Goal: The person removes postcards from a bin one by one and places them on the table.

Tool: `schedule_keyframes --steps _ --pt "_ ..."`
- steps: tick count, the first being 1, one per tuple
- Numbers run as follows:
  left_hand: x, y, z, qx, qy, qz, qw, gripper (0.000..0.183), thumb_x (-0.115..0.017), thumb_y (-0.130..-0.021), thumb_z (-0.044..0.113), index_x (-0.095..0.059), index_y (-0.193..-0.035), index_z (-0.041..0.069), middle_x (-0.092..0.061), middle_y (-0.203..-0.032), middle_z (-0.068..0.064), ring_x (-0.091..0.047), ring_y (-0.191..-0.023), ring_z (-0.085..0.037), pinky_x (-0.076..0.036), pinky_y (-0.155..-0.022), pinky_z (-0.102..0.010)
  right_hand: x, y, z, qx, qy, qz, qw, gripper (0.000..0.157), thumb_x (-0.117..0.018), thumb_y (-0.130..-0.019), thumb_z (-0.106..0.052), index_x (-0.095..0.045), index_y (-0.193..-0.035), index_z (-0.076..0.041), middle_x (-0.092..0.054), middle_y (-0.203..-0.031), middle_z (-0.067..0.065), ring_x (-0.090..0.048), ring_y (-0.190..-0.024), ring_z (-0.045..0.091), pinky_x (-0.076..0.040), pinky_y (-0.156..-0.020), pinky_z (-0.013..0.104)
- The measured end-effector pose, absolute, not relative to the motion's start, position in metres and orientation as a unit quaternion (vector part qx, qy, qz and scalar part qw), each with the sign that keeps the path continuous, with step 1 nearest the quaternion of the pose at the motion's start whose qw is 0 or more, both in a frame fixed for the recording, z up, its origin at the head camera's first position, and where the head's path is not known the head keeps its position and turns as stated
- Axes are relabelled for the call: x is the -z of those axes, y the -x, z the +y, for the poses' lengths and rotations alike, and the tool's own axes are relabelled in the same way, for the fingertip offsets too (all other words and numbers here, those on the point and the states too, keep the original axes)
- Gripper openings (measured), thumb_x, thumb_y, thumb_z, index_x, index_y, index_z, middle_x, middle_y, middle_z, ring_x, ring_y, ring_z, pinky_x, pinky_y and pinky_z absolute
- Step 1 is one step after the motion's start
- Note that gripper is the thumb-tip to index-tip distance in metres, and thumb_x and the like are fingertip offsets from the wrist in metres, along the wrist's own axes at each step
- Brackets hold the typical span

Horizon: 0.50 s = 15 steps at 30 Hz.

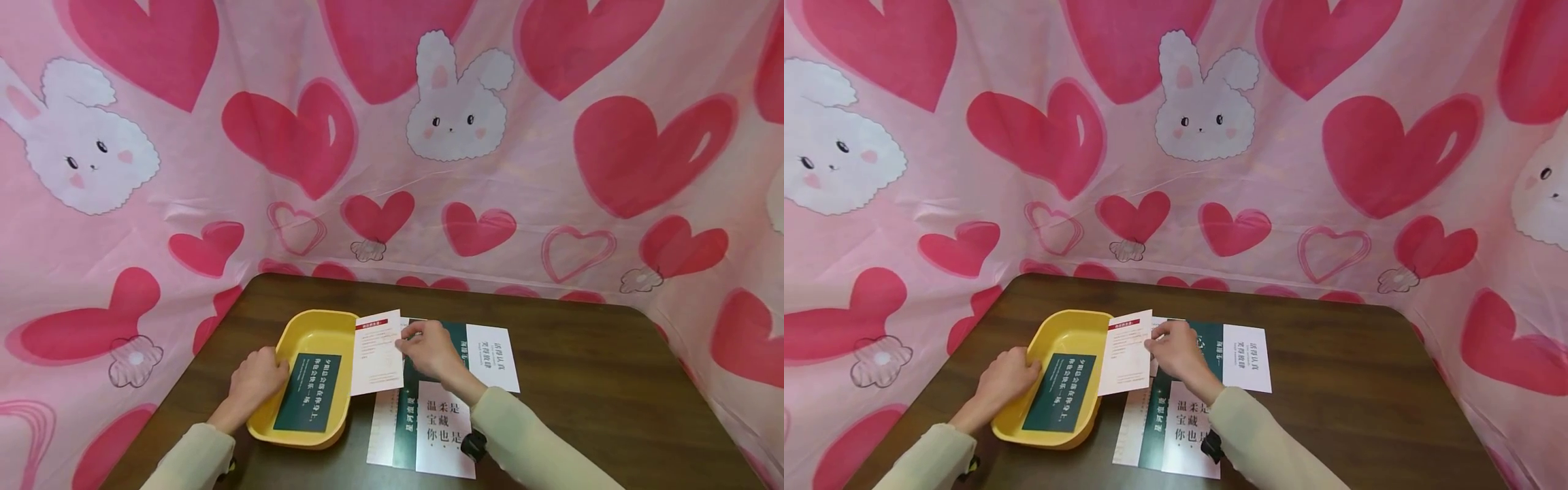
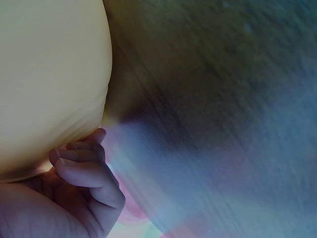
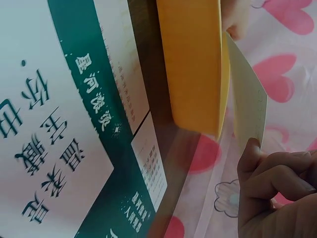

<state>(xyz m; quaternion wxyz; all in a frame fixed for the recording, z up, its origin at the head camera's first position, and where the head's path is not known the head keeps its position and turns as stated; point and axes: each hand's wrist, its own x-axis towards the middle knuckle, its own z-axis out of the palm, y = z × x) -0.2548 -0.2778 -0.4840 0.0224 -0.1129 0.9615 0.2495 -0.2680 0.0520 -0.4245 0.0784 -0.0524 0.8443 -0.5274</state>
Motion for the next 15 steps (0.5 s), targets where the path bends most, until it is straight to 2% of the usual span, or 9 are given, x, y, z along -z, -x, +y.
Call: schedule_keyframes --steps 2,6,10,15 --pt "0.484 0.255 -0.278 -0.248 0.113 0.962 0.024 0.022 -0.062 -0.099 0.014 -0.060 -0.100 -0.007 -0.054 -0.072 -0.011 -0.057 -0.060 -0.024 -0.051 -0.057 -0.034 0.426 0.268 0.056 0.529 0.052 0.844 0.074 0.020 -0.073 -0.099 -0.013 -0.070 -0.113 0.002 -0.074 -0.084 0.007 -0.058 -0.057 0.018 -0.045 -0.053 0.028" --pt "0.485 0.256 -0.279 -0.247 0.111 0.962 0.022 0.022 -0.061 -0.099 0.015 -0.059 -0.098 -0.007 -0.053 -0.071 -0.012 -0.056 -0.059 -0.024 -0.049 -0.055 -0.034 0.430 0.266 0.063 0.529 0.050 0.844 0.069 0.022 -0.073 -0.099 -0.014 -0.070 -0.114 0.002 -0.075 -0.089 0.008 -0.064 -0.066 0.023 -0.048 -0.057 0.029" --pt "0.484 0.257 -0.279 -0.249 0.110 0.962 0.022 0.022 -0.062 -0.099 0.014 -0.059 -0.099 -0.007 -0.053 -0.071 -0.012 -0.056 -0.059 -0.024 -0.049 -0.056 -0.034 0.434 0.263 0.070 0.534 0.041 0.842 0.068 0.021 -0.072 -0.099 -0.014 -0.069 -0.114 0.002 -0.076 -0.090 0.008 -0.062 -0.067 0.022 -0.047 -0.057 0.030" --pt "0.485 0.257 -0.279 -0.253 0.110 0.961 0.022 0.021 -0.062 -0.099 0.014 -0.060 -0.099 -0.007 -0.054 -0.071 -0.011 -0.056 -0.059 -0.024 -0.050 -0.056 -0.033 0.439 0.259 0.079 0.538 0.024 0.840 0.070 0.020 -0.072 -0.099 -0.014 -0.070 -0.112 0.001 -0.074 -0.083 0.006 -0.054 -0.057 0.017 -0.043 -0.052 0.028"
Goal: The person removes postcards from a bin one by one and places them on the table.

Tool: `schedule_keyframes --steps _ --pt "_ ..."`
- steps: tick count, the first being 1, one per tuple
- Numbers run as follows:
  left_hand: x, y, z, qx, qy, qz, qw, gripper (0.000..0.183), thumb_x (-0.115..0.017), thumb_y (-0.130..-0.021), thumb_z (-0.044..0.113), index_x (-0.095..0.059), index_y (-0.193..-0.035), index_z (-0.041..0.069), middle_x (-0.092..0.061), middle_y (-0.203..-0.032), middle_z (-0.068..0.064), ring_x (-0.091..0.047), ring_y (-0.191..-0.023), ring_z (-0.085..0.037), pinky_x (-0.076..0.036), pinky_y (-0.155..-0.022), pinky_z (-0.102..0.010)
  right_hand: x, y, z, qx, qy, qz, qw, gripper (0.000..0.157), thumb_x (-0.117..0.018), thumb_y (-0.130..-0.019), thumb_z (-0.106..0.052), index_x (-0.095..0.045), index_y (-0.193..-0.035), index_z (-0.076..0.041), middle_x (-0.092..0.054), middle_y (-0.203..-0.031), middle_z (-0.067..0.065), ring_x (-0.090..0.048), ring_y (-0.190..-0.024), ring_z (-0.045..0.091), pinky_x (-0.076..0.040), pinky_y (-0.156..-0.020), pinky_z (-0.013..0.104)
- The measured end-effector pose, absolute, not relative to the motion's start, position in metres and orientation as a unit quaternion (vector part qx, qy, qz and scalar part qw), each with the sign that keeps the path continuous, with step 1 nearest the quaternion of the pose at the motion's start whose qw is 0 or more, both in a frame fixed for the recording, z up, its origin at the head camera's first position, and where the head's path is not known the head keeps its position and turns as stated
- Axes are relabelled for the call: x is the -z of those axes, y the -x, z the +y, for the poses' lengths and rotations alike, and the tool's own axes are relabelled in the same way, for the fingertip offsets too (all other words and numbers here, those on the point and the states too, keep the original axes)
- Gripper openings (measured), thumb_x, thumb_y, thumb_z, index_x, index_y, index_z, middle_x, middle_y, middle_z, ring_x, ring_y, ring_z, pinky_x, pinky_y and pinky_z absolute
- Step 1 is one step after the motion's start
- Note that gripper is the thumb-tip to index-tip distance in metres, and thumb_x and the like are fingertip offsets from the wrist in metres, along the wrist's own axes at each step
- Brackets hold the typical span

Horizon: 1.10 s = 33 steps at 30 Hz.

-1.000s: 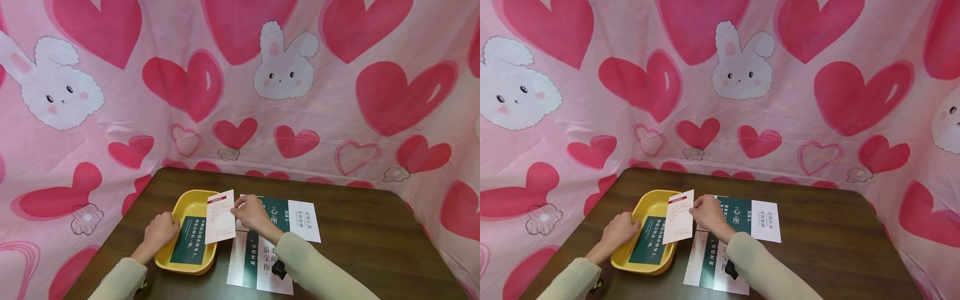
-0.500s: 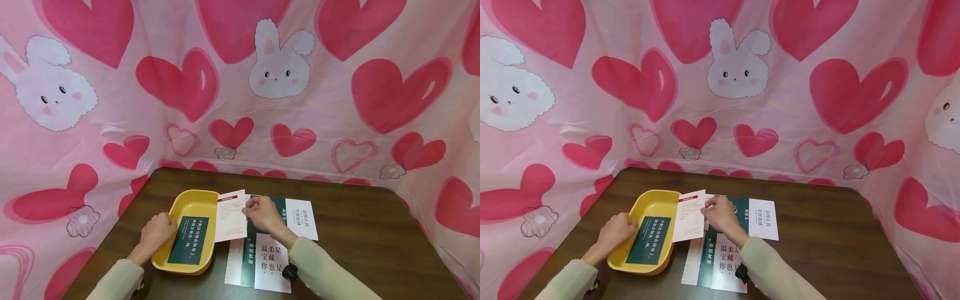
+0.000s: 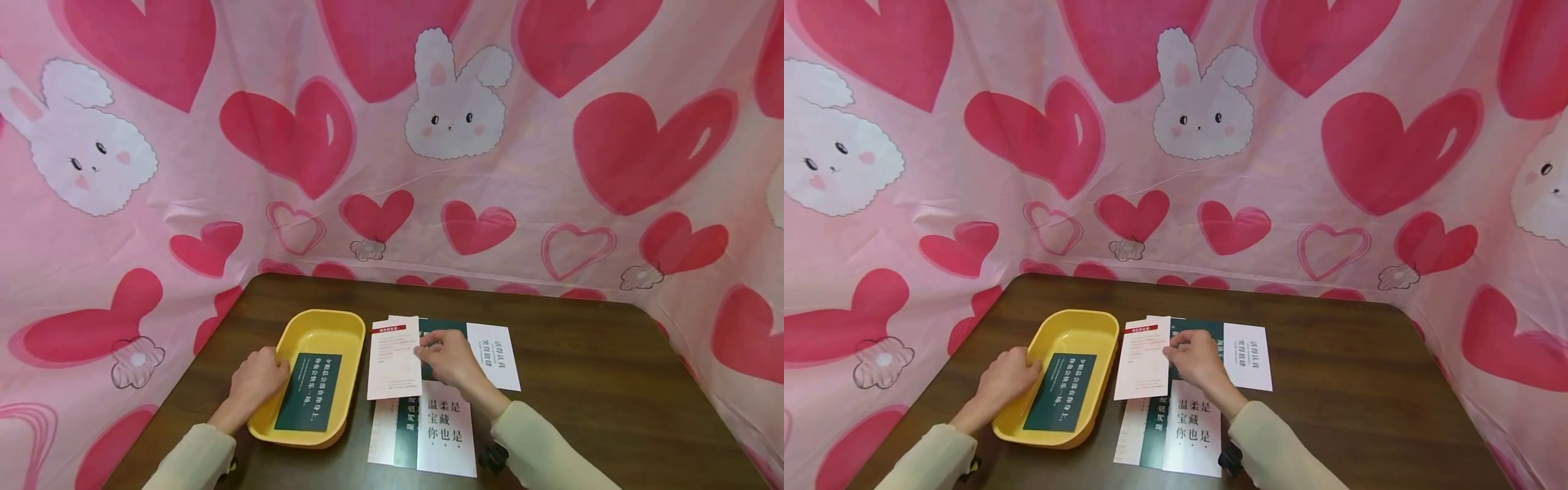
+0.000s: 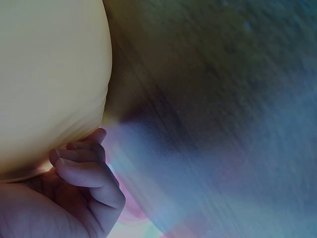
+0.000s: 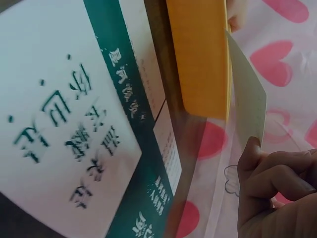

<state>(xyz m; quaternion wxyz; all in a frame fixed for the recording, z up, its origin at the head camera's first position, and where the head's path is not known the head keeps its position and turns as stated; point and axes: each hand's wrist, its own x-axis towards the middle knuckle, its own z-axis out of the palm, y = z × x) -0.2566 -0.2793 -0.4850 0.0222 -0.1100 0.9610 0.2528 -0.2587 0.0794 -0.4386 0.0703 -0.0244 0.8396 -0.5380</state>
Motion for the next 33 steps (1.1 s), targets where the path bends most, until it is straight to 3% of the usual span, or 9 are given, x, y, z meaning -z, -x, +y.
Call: schedule_keyframes --steps 4,23,30,33 --pt "0.484 0.257 -0.279 -0.252 0.106 0.962 0.019 0.022 -0.062 -0.099 0.014 -0.059 -0.099 -0.007 -0.054 -0.071 -0.011 -0.056 -0.059 -0.024 -0.049 -0.056 -0.034 0.445 0.254 0.088 0.539 0.014 0.839 0.073 0.019 -0.072 -0.099 -0.014 -0.071 -0.112 0.001 -0.069 -0.070 0.006 -0.040 -0.045 0.014 -0.033 -0.047 0.024" --pt "0.485 0.256 -0.279 -0.256 0.111 0.960 0.017 0.022 -0.063 -0.099 0.015 -0.060 -0.101 -0.007 -0.056 -0.073 -0.011 -0.057 -0.060 -0.024 -0.053 -0.058 -0.033 0.473 0.232 0.126 0.532 -0.051 0.840 0.091 0.023 -0.073 -0.099 -0.015 -0.071 -0.112 0.003 -0.072 -0.085 0.007 -0.053 -0.058 0.021 -0.036 -0.048 0.024" --pt "0.484 0.257 -0.279 -0.256 0.114 0.960 0.022 0.022 -0.063 -0.099 0.015 -0.061 -0.102 -0.007 -0.056 -0.073 -0.011 -0.058 -0.060 -0.023 -0.054 -0.058 -0.033 0.482 0.224 0.139 0.549 -0.061 0.828 0.100 0.011 -0.071 -0.098 -0.009 -0.071 -0.102 0.001 -0.062 -0.066 0.009 -0.037 -0.045 0.015 -0.028 -0.044 0.024" --pt "0.484 0.256 -0.278 -0.255 0.114 0.960 0.024 0.022 -0.063 -0.099 0.015 -0.061 -0.101 -0.007 -0.056 -0.073 -0.011 -0.057 -0.060 -0.023 -0.053 -0.058 -0.033 0.486 0.220 0.145 0.551 -0.059 0.827 0.096 0.007 -0.071 -0.097 -0.006 -0.070 -0.097 0.000 -0.058 -0.063 0.008 -0.036 -0.046 0.014 -0.026 -0.045 0.025"
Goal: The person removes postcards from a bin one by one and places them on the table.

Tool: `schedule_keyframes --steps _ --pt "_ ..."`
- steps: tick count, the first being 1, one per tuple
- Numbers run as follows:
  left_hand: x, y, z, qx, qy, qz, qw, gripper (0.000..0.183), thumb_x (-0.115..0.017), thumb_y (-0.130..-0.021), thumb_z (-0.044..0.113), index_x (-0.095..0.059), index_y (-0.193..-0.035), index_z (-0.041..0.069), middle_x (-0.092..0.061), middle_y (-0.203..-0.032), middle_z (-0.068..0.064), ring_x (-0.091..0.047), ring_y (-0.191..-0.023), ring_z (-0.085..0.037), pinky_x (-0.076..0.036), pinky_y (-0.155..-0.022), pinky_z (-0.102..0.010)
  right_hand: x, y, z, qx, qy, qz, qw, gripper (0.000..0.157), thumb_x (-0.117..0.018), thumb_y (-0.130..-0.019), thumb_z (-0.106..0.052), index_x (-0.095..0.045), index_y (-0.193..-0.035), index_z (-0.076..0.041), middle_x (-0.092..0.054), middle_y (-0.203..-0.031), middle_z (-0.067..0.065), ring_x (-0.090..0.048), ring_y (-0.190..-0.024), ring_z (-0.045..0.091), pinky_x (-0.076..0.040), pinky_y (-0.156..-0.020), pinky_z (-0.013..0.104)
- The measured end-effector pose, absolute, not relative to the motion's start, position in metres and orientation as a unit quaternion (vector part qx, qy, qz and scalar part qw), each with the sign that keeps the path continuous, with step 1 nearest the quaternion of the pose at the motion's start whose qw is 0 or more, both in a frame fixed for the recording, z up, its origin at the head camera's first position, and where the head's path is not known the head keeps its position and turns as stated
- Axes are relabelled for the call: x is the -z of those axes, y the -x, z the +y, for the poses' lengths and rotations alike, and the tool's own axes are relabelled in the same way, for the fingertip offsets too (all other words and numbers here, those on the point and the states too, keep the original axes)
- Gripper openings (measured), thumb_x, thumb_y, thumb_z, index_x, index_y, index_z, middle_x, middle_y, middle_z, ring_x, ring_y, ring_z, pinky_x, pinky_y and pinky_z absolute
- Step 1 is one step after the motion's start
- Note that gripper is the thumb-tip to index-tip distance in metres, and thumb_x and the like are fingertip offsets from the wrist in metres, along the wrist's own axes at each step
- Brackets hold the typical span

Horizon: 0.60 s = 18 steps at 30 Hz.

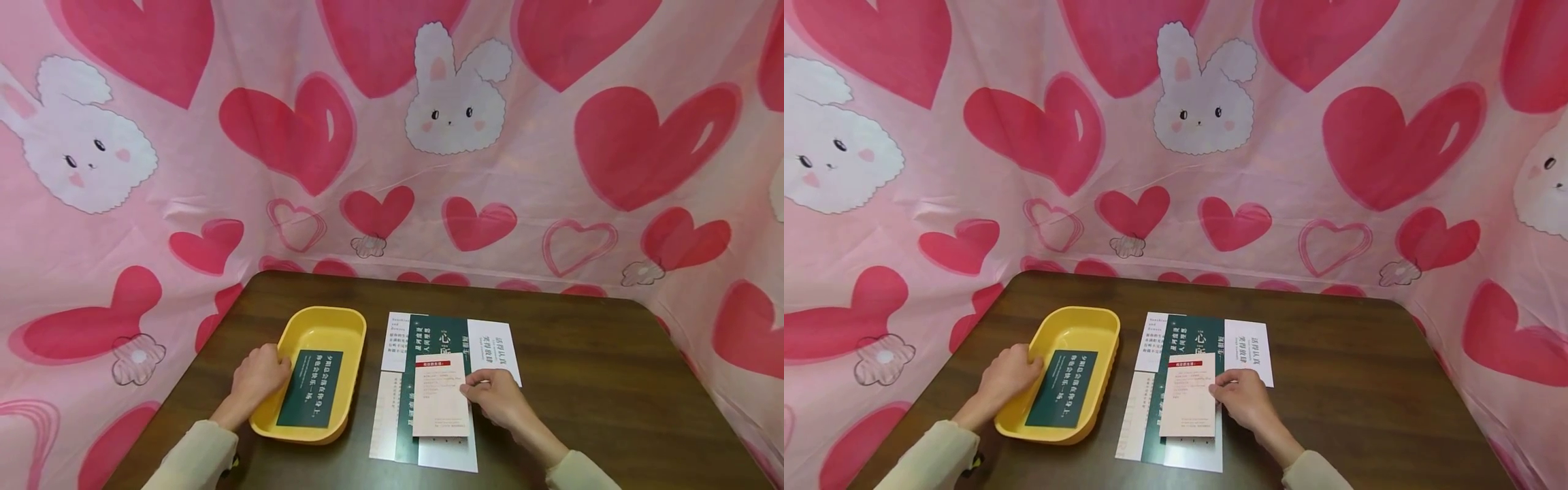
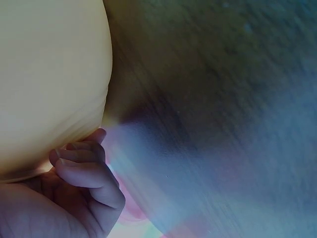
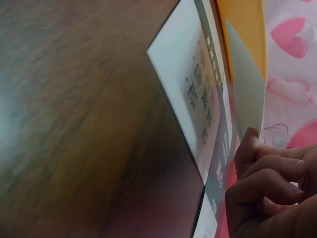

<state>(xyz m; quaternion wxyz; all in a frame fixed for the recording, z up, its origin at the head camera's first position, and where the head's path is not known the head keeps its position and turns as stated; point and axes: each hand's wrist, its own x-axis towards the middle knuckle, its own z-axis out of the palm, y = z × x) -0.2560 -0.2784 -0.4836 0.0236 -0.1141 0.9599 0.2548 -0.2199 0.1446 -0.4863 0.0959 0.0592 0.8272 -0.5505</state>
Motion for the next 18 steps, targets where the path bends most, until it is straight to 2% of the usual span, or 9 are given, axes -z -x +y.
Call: schedule_keyframes --steps 11,18 --pt "0.483 0.255 -0.277 -0.261 0.114 0.958 0.025 0.023 -0.063 -0.100 0.015 -0.061 -0.103 -0.008 -0.056 -0.073 -0.011 -0.057 -0.060 -0.023 -0.054 -0.059 -0.033 0.494 0.208 0.161 0.537 -0.066 0.836 0.085 0.009 -0.075 -0.092 -0.005 -0.070 -0.091 0.002 -0.051 -0.059 0.003 -0.039 -0.048 0.014 -0.027 -0.047 0.026" --pt "0.484 0.256 -0.278 -0.261 0.120 0.957 0.029 0.022 -0.062 -0.100 0.015 -0.060 -0.103 -0.007 -0.056 -0.073 -0.011 -0.058 -0.060 -0.024 -0.053 -0.059 -0.032 0.495 0.202 0.169 0.522 -0.077 0.845 0.089 0.007 -0.075 -0.092 -0.005 -0.071 -0.090 0.000 -0.058 -0.062 0.004 -0.042 -0.050 0.016 -0.029 -0.048 0.027"
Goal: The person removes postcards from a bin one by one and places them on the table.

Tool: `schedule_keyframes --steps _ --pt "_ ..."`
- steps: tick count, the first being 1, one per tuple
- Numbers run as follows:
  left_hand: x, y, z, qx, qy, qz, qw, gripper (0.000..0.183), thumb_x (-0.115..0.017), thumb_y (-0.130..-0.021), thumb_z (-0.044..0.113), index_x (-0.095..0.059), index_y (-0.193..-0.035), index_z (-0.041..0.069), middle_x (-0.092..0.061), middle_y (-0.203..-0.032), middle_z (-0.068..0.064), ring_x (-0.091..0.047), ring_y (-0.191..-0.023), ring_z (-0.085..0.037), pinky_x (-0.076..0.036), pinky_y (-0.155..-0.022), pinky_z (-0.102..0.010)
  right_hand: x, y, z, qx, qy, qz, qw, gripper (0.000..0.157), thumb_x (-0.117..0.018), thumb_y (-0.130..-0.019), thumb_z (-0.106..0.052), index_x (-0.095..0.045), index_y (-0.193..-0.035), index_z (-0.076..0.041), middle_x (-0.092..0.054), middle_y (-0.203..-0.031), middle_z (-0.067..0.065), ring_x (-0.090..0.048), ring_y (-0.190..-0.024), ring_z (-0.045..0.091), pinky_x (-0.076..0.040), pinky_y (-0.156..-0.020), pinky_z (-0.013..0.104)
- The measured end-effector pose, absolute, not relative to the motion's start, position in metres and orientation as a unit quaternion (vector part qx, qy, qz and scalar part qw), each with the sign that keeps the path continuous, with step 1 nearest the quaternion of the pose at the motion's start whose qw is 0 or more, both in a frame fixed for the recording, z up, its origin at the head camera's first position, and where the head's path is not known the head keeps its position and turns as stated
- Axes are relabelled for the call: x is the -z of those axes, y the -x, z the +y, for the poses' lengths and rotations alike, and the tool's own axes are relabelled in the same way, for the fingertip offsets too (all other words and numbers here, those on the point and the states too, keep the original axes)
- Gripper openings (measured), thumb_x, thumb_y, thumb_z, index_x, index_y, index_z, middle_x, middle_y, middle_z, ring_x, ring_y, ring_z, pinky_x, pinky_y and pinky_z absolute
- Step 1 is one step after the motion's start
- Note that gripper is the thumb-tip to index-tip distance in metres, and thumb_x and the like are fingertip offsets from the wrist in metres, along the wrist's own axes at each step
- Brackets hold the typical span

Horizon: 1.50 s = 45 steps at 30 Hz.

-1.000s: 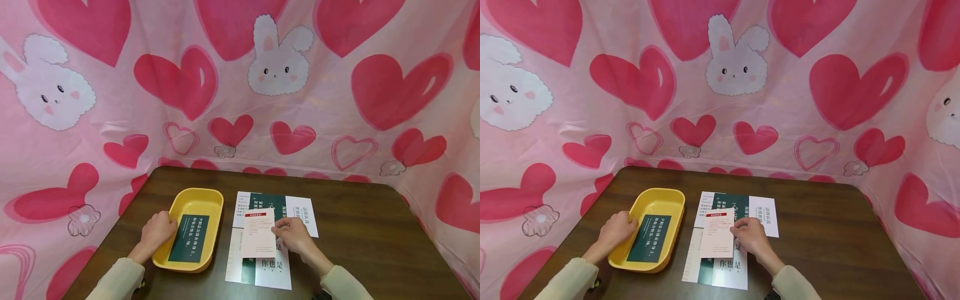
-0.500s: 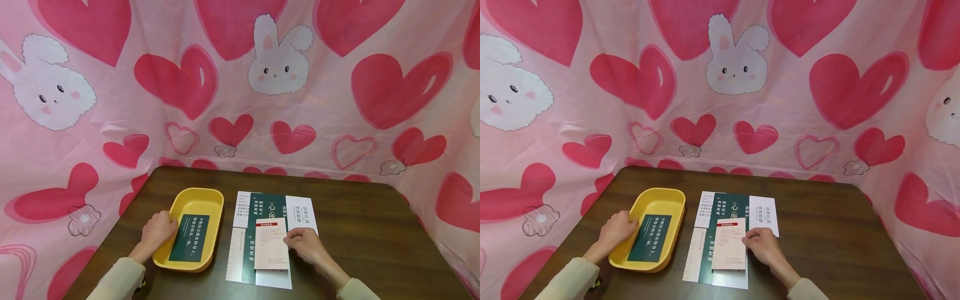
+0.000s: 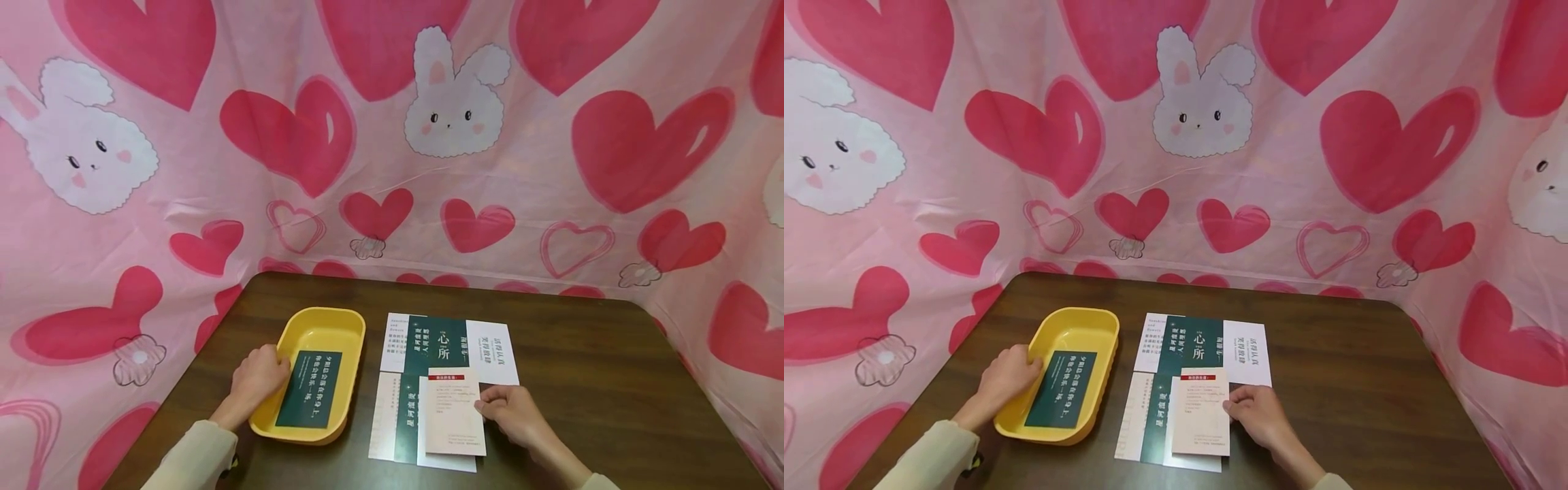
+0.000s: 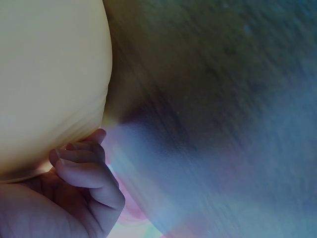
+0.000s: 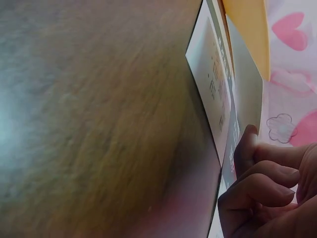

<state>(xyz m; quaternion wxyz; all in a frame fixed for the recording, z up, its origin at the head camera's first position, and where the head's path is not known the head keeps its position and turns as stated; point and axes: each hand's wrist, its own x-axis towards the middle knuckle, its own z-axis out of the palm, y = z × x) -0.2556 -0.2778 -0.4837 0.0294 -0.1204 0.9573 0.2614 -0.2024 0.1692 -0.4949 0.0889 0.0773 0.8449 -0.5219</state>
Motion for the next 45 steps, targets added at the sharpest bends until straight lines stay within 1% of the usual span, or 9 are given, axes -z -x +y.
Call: schedule_keyframes --steps 3,6,15,22,27,32,45 --pt "0.483 0.257 -0.278 -0.262 0.118 0.957 0.029 0.023 -0.062 -0.100 0.015 -0.060 -0.104 -0.007 -0.057 -0.074 -0.011 -0.058 -0.061 -0.024 -0.054 -0.059 -0.033 0.496 0.200 0.174 0.517 -0.078 0.848 0.088 0.008 -0.075 -0.092 -0.005 -0.071 -0.090 0.001 -0.062 -0.065 0.005 -0.044 -0.052 0.017 -0.031 -0.050 0.028" --pt "0.483 0.257 -0.277 -0.262 0.117 0.958 0.028 0.023 -0.063 -0.100 0.015 -0.060 -0.104 -0.007 -0.056 -0.074 -0.011 -0.058 -0.060 -0.023 -0.054 -0.059 -0.032 0.496 0.197 0.179 0.517 -0.082 0.847 0.091 0.008 -0.076 -0.092 -0.005 -0.071 -0.091 0.001 -0.062 -0.065 0.005 -0.045 -0.052 0.017 -0.032 -0.049 0.028" --pt "0.484 0.256 -0.278 -0.257 0.116 0.959 0.027 0.021 -0.062 -0.099 0.014 -0.060 -0.100 -0.006 -0.056 -0.073 -0.011 -0.057 -0.060 -0.023 -0.053 -0.058 -0.032 0.498 0.192 0.189 0.514 -0.115 0.842 0.118 0.007 -0.075 -0.094 -0.008 -0.073 -0.094 -0.001 -0.055 -0.062 0.005 -0.040 -0.047 0.016 -0.030 -0.046 0.027" --pt "0.484 0.255 -0.278 -0.263 0.121 0.957 0.029 0.021 -0.063 -0.100 0.014 -0.059 -0.103 -0.007 -0.056 -0.074 -0.011 -0.058 -0.061 -0.024 -0.054 -0.059 -0.032 0.501 0.190 0.191 0.519 -0.122 0.836 0.130 0.006 -0.076 -0.093 -0.009 -0.073 -0.092 -0.003 -0.049 -0.059 0.003 -0.037 -0.045 0.014 -0.029 -0.045 0.026" --pt "0.484 0.255 -0.278 -0.261 0.122 0.957 0.029 0.021 -0.063 -0.100 0.014 -0.059 -0.102 -0.007 -0.057 -0.074 -0.011 -0.058 -0.061 -0.024 -0.055 -0.059 -0.033 0.504 0.190 0.192 0.511 -0.120 0.841 0.131 0.007 -0.076 -0.093 -0.009 -0.074 -0.088 -0.004 -0.050 -0.060 0.004 -0.037 -0.045 0.014 -0.029 -0.045 0.026" --pt "0.483 0.254 -0.277 -0.261 0.120 0.957 0.028 0.022 -0.063 -0.100 0.014 -0.059 -0.102 -0.007 -0.056 -0.074 -0.011 -0.058 -0.061 -0.024 -0.054 -0.060 -0.033 0.506 0.193 0.193 0.491 -0.127 0.850 0.140 0.009 -0.079 -0.091 -0.011 -0.075 -0.087 -0.004 -0.051 -0.060 0.005 -0.039 -0.045 0.016 -0.030 -0.046 0.026" --pt "0.484 0.255 -0.277 -0.262 0.121 0.957 0.027 0.021 -0.063 -0.099 0.014 -0.060 -0.101 -0.007 -0.057 -0.074 -0.011 -0.058 -0.061 -0.024 -0.055 -0.060 -0.033 0.505 0.196 0.193 0.455 -0.116 0.870 0.148 0.017 -0.082 -0.090 -0.017 -0.075 -0.078 -0.007 -0.064 -0.064 0.005 -0.042 -0.046 0.014 -0.030 -0.046 0.025"
